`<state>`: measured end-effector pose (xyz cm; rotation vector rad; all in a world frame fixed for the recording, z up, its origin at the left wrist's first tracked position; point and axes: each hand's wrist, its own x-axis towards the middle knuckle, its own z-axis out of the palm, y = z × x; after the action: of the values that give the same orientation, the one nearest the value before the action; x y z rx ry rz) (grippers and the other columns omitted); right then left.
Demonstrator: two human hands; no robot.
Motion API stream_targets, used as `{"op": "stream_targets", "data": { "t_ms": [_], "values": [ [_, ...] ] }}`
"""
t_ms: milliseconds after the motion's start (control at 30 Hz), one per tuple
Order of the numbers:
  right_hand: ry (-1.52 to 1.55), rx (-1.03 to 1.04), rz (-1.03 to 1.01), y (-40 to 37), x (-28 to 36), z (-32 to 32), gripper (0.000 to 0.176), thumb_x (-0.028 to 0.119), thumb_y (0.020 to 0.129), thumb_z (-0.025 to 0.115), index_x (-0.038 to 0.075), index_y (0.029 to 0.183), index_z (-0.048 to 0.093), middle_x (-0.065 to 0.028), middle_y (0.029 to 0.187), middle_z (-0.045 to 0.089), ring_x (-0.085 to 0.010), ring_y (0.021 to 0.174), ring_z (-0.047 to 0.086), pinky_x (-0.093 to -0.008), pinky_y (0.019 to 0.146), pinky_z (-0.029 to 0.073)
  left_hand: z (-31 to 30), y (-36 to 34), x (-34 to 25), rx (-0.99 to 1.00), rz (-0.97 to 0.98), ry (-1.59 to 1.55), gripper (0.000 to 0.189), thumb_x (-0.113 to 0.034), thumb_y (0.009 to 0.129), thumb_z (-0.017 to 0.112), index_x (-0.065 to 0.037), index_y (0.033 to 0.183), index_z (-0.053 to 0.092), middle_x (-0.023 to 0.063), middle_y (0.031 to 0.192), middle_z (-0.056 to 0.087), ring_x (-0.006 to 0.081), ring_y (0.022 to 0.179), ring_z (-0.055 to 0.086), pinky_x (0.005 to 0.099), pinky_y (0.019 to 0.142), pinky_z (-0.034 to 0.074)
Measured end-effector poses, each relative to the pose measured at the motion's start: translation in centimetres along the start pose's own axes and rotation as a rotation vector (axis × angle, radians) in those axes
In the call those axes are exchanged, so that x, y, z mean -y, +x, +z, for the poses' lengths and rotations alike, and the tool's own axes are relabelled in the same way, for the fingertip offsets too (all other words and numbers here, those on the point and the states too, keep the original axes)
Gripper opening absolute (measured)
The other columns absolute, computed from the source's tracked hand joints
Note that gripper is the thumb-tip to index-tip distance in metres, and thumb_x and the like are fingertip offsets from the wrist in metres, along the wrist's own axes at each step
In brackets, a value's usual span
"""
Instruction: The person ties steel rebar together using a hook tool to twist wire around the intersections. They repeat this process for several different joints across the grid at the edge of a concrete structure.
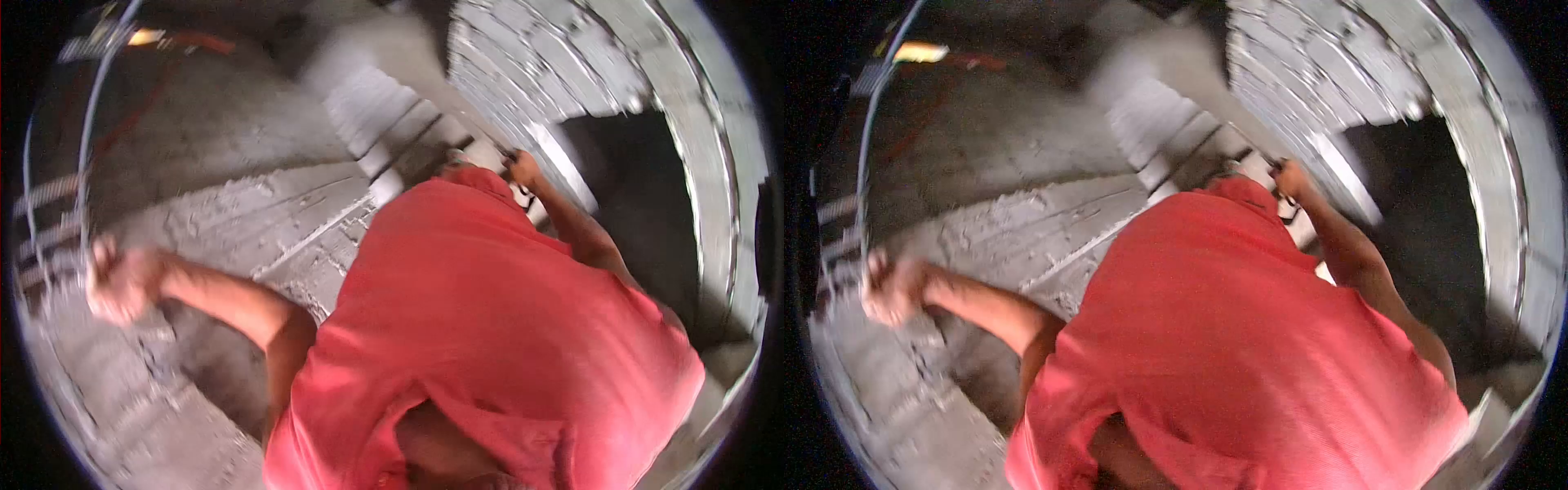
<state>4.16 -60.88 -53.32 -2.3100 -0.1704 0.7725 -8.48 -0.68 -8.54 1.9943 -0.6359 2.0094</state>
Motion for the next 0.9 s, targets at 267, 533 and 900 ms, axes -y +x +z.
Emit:
{"op": "stream_targets", "data": {
  "t_ms": [267, 533, 900],
  "values": [
    [0.25, 0.081, 0.13, -8.8, -15.8, 9.7, 0.025, 0.021, 0.083, 0.064, 0.004, 0.064, 0.064, -0.008, 0.059, 0.062, -0.017, 0.052, 0.06, -0.0356, 0.047, 0.047, 15.7, -16.8, -15.9, 0.813, -1.113, -0.163, 0.01, -0.006, 0.09, 0.061, -0.003, 0.083, 0.067, 0.0056, 0.079, 0.066, 0.0121, 0.068, 0.061, 0.0266, 0.063, 0.049],
    [0.583, 0.062, 0.738, -14.9, -15.2, 17.5, 0.016, 0.017, 0.087, 0.064, 0.001, 0.089, 0.067, -0.012, 0.07, 0.064, -0.0238, 0.061, 0.064, -0.0402, 0.047, 0.047, 32.1, -23.5, -26.1, 1.823, -0.865, -1.151, 0.027, -0.026, 0.089, 0.063, 0.0, 0.083, 0.064, 0.0073, 0.068, 0.06, 0.0166, 0.064, 0.057, 0.0356, 0.061, 0.046],
    [0.819, -0.17, 0.512, -14.0, -12.0, 13.8, 0.028, 0.017, 0.087, 0.063, 0.0, 0.065, 0.059, -0.0111, 0.056, 0.06, -0.024, 0.05, 0.063, -0.0435, 0.042, 0.048, 34.3, -26.7, -26.1, 1.87, -1.085, -1.051, 0.051, -0.029, 0.091, 0.063, -0.008, 0.137, 0.051, 0.0064, 0.076, 0.067, 0.017, 0.063, 0.06, 0.0332, 0.061, 0.049]
  ]
}}
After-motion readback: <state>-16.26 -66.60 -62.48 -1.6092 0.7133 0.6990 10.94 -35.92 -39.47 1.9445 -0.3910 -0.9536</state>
